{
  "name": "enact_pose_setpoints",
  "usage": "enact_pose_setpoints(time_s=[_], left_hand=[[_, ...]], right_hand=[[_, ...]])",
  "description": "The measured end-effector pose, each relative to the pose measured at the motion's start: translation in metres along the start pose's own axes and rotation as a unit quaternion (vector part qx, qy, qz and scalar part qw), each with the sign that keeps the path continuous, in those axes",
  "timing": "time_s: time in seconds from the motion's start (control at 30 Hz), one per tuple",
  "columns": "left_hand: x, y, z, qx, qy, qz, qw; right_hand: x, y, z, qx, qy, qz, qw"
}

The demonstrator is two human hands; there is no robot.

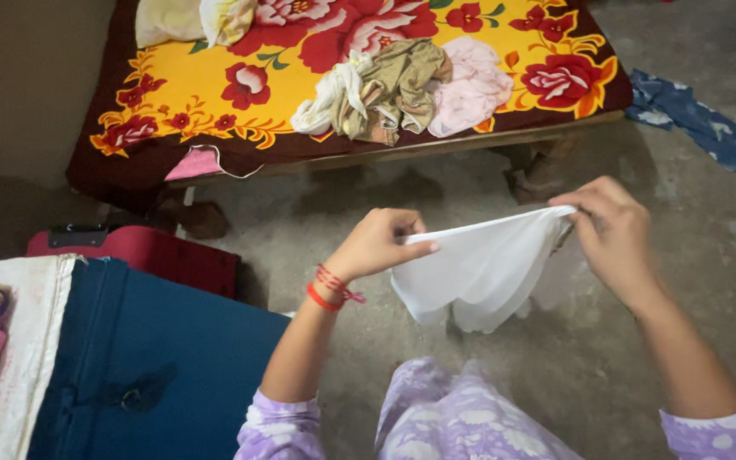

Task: The person picks up a white cloth from a bed, unfolds it, and then folds it into a smaller rectangular shape by hand before placing it onto a stack of folded items in a storage area.

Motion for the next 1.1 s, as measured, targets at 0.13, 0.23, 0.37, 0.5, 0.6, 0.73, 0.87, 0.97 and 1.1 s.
enact_pose_setpoints(time_s=[0.13,0.23,0.37,0.5,0.6,0.73,0.87,0.97,1.1], left_hand=[[0.008,-0.017,-0.026,0.104,-0.014,-0.055,0.993],[0.009,-0.036,-0.053,0.187,-0.053,-0.064,0.979],[0.000,-0.058,-0.072,0.293,-0.051,-0.075,0.952],[-0.026,-0.093,-0.091,0.280,-0.030,0.036,0.959],[-0.053,-0.113,-0.098,0.272,0.020,0.129,0.953],[-0.084,-0.125,-0.091,0.177,0.072,0.229,0.955],[-0.112,-0.109,-0.068,0.076,0.087,0.248,0.962],[-0.129,-0.089,-0.056,0.048,0.046,0.209,0.976],[-0.139,-0.071,-0.032,0.030,0.126,0.161,0.978]], right_hand=[[-0.025,0.004,0.025,-0.010,0.005,0.036,0.999],[-0.042,0.012,0.041,-0.034,0.037,0.041,0.998],[-0.068,0.027,0.044,-0.047,0.035,0.039,0.998],[-0.099,0.049,0.049,-0.055,0.037,0.010,0.998],[-0.119,0.072,0.054,-0.069,0.032,-0.038,0.996],[-0.134,0.106,0.048,-0.135,0.055,-0.078,0.986],[-0.145,0.129,0.019,-0.158,0.016,-0.100,0.982],[-0.151,0.144,-0.003,-0.179,-0.015,-0.122,0.976],[-0.151,0.163,-0.019,-0.197,-0.060,-0.164,0.965]])
Point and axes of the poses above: each hand's wrist, its own x-axis away from the middle knuckle, its own y-axis out of the palm, z = x × y, the point moved 8 cm from there along -x, towards the middle knuckle, and after that the axes turned 12 degrees about x, right-handed, at the moved point
